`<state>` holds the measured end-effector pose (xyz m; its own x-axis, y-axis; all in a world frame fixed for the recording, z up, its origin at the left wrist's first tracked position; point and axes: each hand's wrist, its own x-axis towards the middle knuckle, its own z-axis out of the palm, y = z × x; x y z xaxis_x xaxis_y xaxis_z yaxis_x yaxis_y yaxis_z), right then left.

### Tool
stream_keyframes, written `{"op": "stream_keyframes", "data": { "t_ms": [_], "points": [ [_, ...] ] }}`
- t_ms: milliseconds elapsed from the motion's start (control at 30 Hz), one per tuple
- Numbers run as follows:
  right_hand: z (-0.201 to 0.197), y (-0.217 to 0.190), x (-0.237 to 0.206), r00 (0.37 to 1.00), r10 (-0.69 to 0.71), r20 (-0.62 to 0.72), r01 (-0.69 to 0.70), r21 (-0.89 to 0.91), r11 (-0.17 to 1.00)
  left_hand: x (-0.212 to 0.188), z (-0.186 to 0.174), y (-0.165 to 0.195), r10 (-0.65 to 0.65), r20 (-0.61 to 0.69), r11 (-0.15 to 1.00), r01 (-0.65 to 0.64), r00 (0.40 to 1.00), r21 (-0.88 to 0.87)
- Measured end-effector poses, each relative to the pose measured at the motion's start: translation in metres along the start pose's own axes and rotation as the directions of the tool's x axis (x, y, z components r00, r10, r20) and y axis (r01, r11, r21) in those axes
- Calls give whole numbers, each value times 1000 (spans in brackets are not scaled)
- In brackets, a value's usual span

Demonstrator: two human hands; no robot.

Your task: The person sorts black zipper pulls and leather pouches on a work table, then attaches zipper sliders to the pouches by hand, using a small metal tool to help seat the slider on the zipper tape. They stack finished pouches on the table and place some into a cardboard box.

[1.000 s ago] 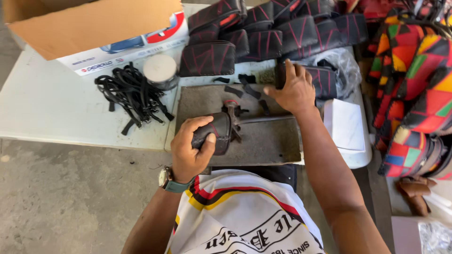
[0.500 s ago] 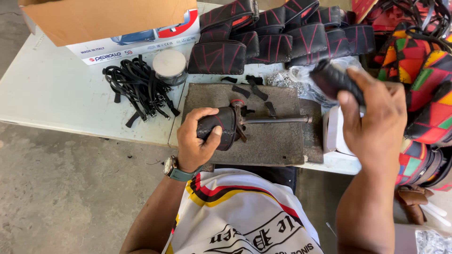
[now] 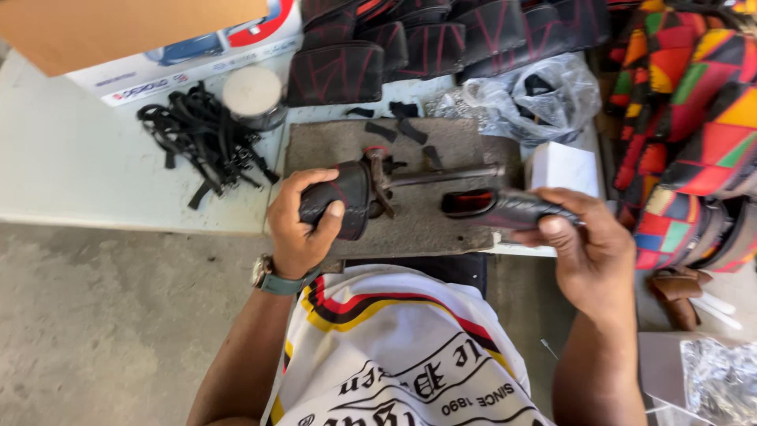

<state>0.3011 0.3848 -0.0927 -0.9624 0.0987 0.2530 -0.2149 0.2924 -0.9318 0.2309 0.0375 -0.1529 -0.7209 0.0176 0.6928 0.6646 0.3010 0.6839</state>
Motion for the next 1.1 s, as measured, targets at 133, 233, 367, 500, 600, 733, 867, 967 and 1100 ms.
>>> {"op": "stream_keyframes", "data": {
  "t_ms": [133,233,367,500,600,733,867,967,1100],
  "points": [
    [8,20,13,919,-393,26,387,125,914,1,3,4,-4,16,1000,3,1000,27],
    [28,37,25,959,-282,-33,281,271,921,2,4,6,21,7,1000,-22,1000,18],
    [45,54,29,984,-163,-73,178,328,928,0,4,5,26,18,999,-26,1000,37],
    [50,62,26,980,-190,-62,199,412,889,-4,6,3,14,31,1000,-14,999,16],
    [50,64,24,969,-242,-59,246,376,893,-5,8,1,24,31,1000,-24,999,5],
    [49,62,25,975,-216,-55,221,373,901,-5,9,1,39,39,999,-39,998,10],
    [52,59,22,986,-164,-32,163,406,899,-4,11,3,32,52,999,-34,998,40],
    [52,57,23,988,-149,-44,155,348,924,0,13,2,49,47,994,-53,998,96],
    [39,55,59,942,-312,-122,328,156,932,10,12,-1,-10,56,993,3,998,114]
  ]
}}
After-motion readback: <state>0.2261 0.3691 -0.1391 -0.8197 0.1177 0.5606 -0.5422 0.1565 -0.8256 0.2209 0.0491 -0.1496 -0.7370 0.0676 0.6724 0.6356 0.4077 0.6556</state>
